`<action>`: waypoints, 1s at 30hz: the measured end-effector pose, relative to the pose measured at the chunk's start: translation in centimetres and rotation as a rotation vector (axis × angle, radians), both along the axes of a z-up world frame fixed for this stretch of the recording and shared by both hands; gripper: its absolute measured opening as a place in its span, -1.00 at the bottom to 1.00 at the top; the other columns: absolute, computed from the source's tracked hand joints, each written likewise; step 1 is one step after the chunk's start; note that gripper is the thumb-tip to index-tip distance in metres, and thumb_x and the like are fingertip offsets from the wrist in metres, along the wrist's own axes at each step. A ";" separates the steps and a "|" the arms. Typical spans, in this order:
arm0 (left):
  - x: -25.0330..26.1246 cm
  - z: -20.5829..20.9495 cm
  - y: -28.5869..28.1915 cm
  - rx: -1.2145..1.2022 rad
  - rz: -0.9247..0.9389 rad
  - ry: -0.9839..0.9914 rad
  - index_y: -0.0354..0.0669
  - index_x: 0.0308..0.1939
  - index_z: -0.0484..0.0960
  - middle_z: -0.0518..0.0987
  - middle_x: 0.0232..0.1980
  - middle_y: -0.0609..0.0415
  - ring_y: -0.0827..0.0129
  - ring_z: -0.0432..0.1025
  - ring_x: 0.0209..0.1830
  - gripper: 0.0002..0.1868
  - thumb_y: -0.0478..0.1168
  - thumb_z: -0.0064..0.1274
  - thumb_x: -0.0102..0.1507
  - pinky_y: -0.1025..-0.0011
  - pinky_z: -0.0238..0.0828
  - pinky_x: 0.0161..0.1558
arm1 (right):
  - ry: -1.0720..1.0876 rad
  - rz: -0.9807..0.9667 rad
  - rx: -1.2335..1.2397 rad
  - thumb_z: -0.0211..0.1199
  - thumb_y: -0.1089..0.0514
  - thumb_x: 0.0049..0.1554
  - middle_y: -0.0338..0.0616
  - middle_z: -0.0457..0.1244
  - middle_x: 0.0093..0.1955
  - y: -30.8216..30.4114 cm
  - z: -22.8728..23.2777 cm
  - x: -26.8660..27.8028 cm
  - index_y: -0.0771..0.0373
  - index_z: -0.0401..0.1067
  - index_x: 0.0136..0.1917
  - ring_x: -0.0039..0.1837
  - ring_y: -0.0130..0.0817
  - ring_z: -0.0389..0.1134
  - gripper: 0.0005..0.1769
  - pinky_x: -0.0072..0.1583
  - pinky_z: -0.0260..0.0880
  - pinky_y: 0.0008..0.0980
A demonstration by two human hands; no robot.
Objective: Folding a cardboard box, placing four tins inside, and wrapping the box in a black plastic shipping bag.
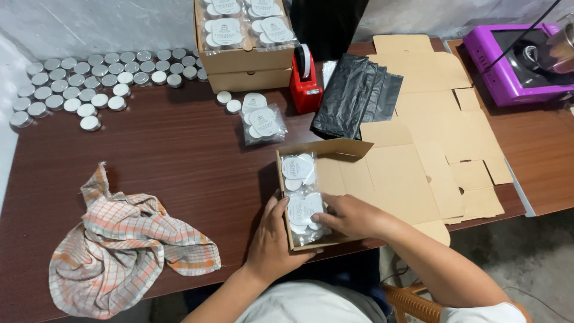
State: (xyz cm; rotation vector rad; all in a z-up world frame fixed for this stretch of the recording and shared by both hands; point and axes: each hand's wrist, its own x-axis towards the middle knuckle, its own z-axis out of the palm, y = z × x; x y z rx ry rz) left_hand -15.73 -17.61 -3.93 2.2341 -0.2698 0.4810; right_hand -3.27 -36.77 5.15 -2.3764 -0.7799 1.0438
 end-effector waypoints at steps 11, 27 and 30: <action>-1.6 0.8 1.2 0.003 -0.009 -0.069 -0.41 0.42 0.06 0.24 0.41 -0.35 -0.25 0.12 0.52 0.28 0.23 0.52 -0.04 -0.08 0.23 0.44 | 0.039 -0.143 0.115 0.16 -0.23 0.15 -0.15 0.29 0.44 1.2 0.6 2.0 0.11 -0.12 0.64 0.33 -0.24 0.39 -0.05 0.28 0.35 -0.30; -1.8 1.2 1.2 -0.019 -0.003 -0.057 -0.37 0.39 0.06 0.21 0.43 -0.47 -0.25 0.13 0.52 0.28 0.14 0.59 -0.10 -0.07 0.23 0.44 | -0.076 0.213 -0.221 0.02 -0.44 0.28 -0.03 0.33 -0.29 0.7 -0.4 -1.7 0.21 0.37 -0.18 -0.27 -0.09 0.32 -0.34 -0.18 0.22 -0.16; -1.7 1.2 1.2 -0.005 0.000 -0.091 -0.40 0.41 0.07 0.25 0.39 -0.32 -0.23 0.14 0.51 0.27 0.14 0.58 -0.07 -0.09 0.25 0.44 | -0.094 0.230 -0.232 0.02 -0.42 0.29 -0.10 0.34 -0.32 0.5 0.8 -1.2 0.16 0.41 -0.22 -0.29 -0.16 0.32 -0.37 -0.19 0.22 -0.18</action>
